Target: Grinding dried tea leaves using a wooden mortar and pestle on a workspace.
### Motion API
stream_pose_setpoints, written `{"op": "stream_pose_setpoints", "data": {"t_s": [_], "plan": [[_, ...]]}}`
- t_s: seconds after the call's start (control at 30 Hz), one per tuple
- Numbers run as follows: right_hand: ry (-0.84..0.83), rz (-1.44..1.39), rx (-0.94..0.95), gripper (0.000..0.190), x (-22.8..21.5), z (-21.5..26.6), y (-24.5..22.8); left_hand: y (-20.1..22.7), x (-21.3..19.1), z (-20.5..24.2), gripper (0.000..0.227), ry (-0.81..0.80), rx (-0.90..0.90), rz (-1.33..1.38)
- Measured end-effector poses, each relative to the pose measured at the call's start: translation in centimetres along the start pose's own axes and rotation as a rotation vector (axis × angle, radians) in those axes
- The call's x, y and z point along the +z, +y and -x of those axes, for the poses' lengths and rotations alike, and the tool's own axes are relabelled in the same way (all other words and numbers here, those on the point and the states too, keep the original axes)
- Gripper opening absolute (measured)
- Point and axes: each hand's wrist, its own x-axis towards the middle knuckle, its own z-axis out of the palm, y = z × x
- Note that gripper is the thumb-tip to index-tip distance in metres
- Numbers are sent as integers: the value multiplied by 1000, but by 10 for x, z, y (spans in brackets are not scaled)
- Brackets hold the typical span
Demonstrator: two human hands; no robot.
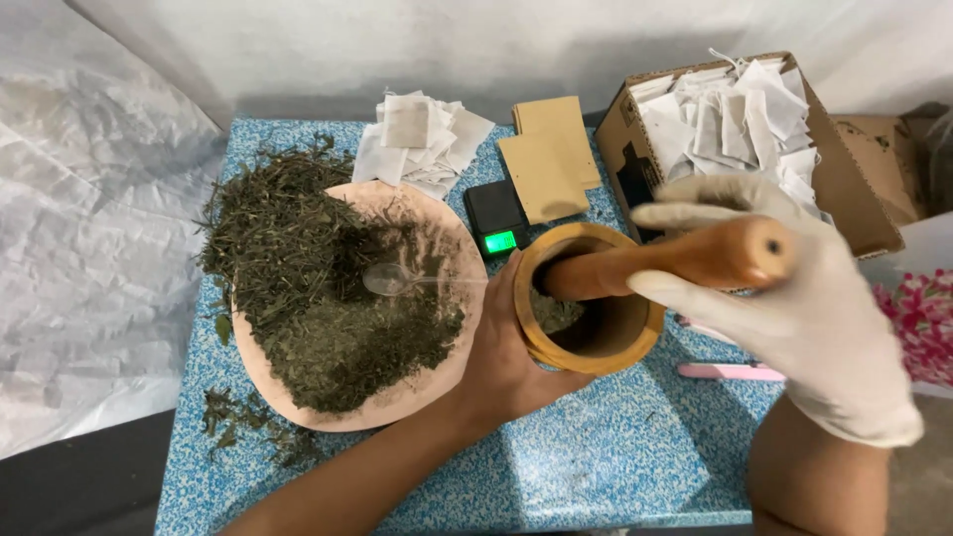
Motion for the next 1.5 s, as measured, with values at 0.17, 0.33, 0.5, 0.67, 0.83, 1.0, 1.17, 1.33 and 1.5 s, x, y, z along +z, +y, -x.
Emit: {"op": "stream_pose_setpoints", "data": {"t_s": [0.17, 0.33, 0.5, 0.67, 0.83, 1.0, 1.17, 1.33, 1.5], "plan": [[-62, -526, -286, 28, 22, 1, 3, 1, -3, 0, 130, -32, -24, 13], [197, -801, -211, 11, 56, 8, 9, 14, -6, -7, 117, -9, -17, 36], [572, -752, -793, 39, 101, -12, 34, 9, -1, -3, 135, 5, -37, 14], [388, -880, -296, 42, 83, 7, -24, 48, -23, -31, 107, -3, -112, 91], [141, -716, -566, 35, 73, -9, -15, 17, -9, -8, 126, 5, 12, 38], [275, -640, -874, 28, 90, 1, 22, 18, -6, -11, 139, 42, 64, -18], [11, -984, -876, 34, 73, -8, 30, 21, -7, -13, 124, 65, 93, 40], [-98, -837, -1011, 34, 67, -16, 38, 24, -8, -12, 126, 19, 15, 50], [-231, -1187, -698, 44, 69, -6, 20, 25, -8, -12, 119, 12, -65, 91]]}}
